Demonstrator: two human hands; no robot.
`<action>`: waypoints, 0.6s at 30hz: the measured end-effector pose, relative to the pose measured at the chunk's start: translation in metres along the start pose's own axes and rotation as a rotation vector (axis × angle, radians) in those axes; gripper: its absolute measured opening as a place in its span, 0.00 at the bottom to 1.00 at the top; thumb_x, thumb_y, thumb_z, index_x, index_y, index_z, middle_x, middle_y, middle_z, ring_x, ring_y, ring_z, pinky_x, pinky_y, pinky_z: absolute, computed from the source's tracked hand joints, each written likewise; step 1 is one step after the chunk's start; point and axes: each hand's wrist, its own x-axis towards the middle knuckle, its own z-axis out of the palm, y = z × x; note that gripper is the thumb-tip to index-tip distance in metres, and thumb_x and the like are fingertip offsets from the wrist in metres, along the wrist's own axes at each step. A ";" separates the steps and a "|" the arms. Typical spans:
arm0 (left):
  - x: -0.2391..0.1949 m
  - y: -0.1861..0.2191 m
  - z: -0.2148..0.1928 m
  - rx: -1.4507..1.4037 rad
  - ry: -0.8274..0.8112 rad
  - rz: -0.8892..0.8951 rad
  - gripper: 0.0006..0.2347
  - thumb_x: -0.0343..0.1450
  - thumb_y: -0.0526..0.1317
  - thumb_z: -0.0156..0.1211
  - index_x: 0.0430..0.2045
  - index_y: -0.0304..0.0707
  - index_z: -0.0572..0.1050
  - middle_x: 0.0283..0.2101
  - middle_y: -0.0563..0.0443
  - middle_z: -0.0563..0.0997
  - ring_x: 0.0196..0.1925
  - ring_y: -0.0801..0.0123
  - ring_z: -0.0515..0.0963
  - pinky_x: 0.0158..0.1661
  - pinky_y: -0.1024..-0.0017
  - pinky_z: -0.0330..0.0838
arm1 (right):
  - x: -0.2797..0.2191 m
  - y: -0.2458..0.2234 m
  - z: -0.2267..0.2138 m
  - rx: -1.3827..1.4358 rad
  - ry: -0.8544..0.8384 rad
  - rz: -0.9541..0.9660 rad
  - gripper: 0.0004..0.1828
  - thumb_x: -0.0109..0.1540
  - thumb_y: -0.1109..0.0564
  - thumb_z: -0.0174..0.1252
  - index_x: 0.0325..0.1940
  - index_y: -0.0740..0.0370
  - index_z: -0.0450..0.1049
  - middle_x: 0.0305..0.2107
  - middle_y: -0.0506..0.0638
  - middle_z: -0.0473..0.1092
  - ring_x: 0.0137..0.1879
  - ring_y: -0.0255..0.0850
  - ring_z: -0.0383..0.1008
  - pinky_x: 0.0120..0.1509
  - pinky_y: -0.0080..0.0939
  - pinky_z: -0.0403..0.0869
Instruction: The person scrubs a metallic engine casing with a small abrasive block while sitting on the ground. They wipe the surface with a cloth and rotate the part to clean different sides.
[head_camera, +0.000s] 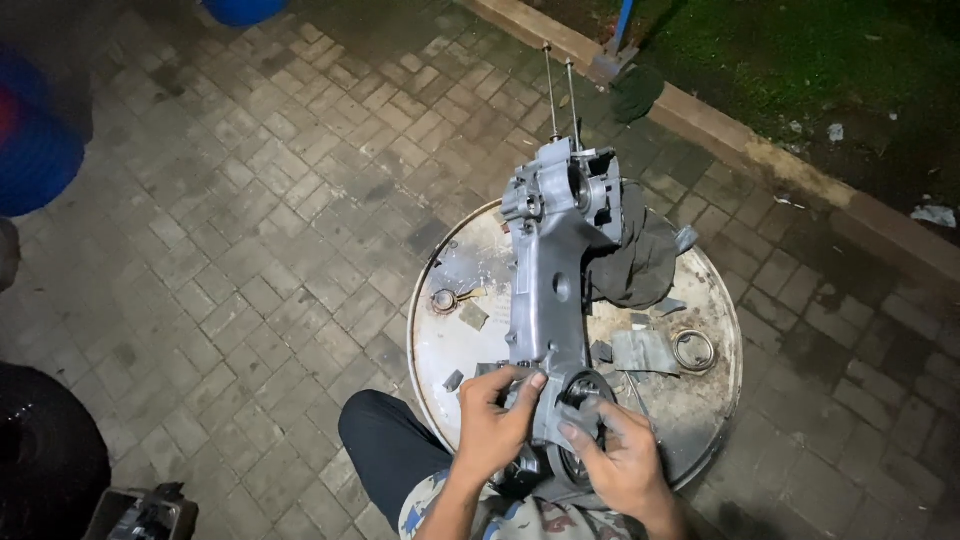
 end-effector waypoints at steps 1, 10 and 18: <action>0.005 -0.013 0.001 0.000 0.001 -0.001 0.06 0.65 0.35 0.66 0.25 0.28 0.84 0.18 0.51 0.81 0.20 0.73 0.70 0.26 0.77 0.69 | -0.005 0.004 0.000 0.000 -0.001 0.000 0.08 0.53 0.61 0.66 0.34 0.68 0.78 0.23 0.51 0.79 0.25 0.36 0.72 0.31 0.33 0.73; 0.021 -0.054 -0.032 -0.014 0.240 -0.198 0.10 0.73 0.39 0.56 0.32 0.29 0.80 0.24 0.54 0.77 0.26 0.76 0.68 0.30 0.78 0.65 | 0.006 0.067 -0.056 0.022 0.213 0.198 0.17 0.56 0.64 0.64 0.50 0.69 0.80 0.37 0.54 0.82 0.38 0.38 0.79 0.47 0.36 0.78; 0.012 -0.043 -0.005 -0.183 -0.012 -0.164 0.07 0.74 0.35 0.52 0.42 0.32 0.75 0.36 0.52 0.76 0.37 0.73 0.70 0.42 0.76 0.67 | 0.026 0.032 -0.049 -0.055 0.263 -0.014 0.26 0.55 0.70 0.62 0.57 0.58 0.74 0.35 0.49 0.75 0.32 0.34 0.74 0.26 0.26 0.69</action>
